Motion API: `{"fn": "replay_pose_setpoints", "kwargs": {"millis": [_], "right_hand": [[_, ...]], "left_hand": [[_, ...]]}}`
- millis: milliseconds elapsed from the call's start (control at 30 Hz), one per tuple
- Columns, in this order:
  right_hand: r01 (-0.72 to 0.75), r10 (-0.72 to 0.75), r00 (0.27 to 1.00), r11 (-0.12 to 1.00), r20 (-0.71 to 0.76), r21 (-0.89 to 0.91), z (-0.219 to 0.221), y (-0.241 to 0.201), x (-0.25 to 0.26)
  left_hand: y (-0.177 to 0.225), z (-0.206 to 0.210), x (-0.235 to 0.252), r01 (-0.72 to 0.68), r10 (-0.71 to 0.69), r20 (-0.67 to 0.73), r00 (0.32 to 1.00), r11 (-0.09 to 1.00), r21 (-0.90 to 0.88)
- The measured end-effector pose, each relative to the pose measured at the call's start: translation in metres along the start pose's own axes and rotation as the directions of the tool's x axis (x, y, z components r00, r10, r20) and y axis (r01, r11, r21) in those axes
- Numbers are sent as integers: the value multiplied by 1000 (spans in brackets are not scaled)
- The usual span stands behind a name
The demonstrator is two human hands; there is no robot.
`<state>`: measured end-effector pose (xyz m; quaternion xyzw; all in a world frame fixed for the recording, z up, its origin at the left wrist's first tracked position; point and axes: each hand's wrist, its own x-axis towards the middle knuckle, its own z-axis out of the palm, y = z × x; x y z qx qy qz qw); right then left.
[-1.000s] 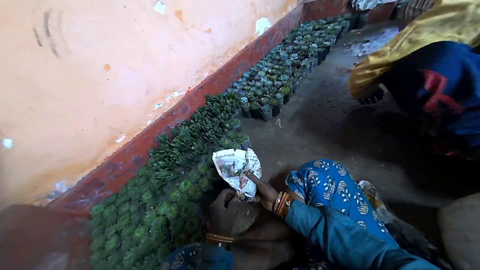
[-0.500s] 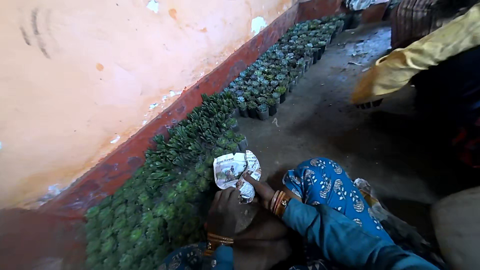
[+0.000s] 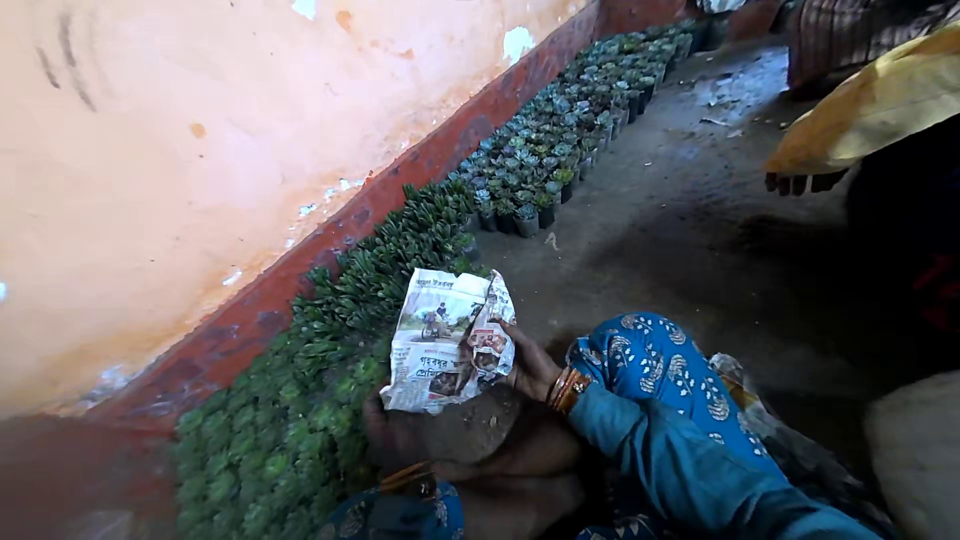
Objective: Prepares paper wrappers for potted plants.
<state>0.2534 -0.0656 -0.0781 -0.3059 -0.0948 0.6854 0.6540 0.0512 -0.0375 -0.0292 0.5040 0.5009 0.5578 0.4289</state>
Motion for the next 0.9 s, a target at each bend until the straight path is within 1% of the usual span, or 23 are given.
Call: {"fn": "replay_pose_setpoints", "kwargs": {"millis": [67, 100, 133, 167, 200, 233, 267, 300, 367, 400, 433, 467, 533, 600, 633, 667, 700, 733, 767, 800, 833, 867, 900], "right_hand": [[57, -62, 996, 995, 62, 78, 1, 4, -4], [84, -91, 993, 992, 71, 96, 8, 2, -13], [104, -106, 994, 990, 20, 95, 29, -6, -31], [87, -71, 988, 990, -139, 110, 66, -20, -55], [84, -54, 969, 990, -241, 117, 86, -27, -65], [108, -77, 966, 987, -245, 115, 82, -25, -61], [154, -131, 976, 980, -176, 124, 60, -14, -47], [202, -195, 979, 969, -60, 144, 34, 0, -30], [262, -276, 954, 957, 112, 126, -2, 21, -2], [264, -270, 955, 962, 122, 65, -5, 26, 0], [256, -253, 962, 967, 104, -17, -3, 28, -2], [234, -226, 971, 964, 80, -129, -1, 29, -4], [190, -165, 982, 908, 97, -374, -4, 32, -3], [206, -100, 973, 780, 209, -591, -7, 32, -8], [199, -53, 974, 664, 220, -721, 6, 22, -21], [132, -5, 988, 538, 154, -832, 35, 3, -45], [-42, 24, 999, 465, -34, -884, 83, -20, -75], [-169, -5, 981, 448, -191, -878, 120, -37, -95], [-223, -78, 952, 488, -296, -844, 142, -48, -107], [-189, -186, 922, 551, -341, -813, 152, -55, -113], [-103, -310, 888, 586, -340, -804, 150, -57, -113], [42, -465, 848, 536, -253, -843, 133, -52, -106], [311, -696, 718, 313, 6, -897, 90, -35, -83]], "left_hand": [[23, 8, -2, 244, -239, -130, 962, 969, 25], [14, 6, 0, 272, -272, -117, 955, 962, -15], [-6, 0, 3, 248, -250, -36, 968, 967, -48], [-22, -5, 3, 209, -207, 74, 976, 978, -23], [-31, -6, 1, 175, -177, 197, 964, 984, 28], [-33, -4, -3, 153, -181, 335, 925, 982, 108], [-32, 1, -9, 153, -220, 446, 868, 972, 180], [-29, 9, -17, 174, -271, 525, 807, 958, 227], [-23, 22, -30, 313, -354, 603, 715, 933, 176], [-20, 26, -33, 399, -386, 596, 704, 909, 118], [-17, 28, -34, 463, -415, 547, 727, 885, 55], [-15, 30, -33, 493, -430, 461, 776, 870, -19], [-9, 35, -29, 482, -441, 226, 869, 857, -182], [-5, 33, -20, 449, -447, 76, 891, 846, -288], [-4, 29, -15, 435, -446, 39, 894, 843, -318], [-3, 26, -10, 405, -429, -2, 903, 854, -326], [-2, 22, -7, 355, -385, -38, 922, 881, -314], [-4, 18, -4, 290, -317, -57, 947, 916, -276], [-8, 12, -2, 224, -240, -41, 970, 945, -237], [-12, 6, 1, 155, -158, -8, 987, 973, -174], [-15, 1, 4, 90, -88, 31, 996, 991, -98], [-18, -1, 4, 37, -36, 50, 998, 999, -24], [-19, -1, 4, 11, -14, 62, 998, 999, 37]]}}
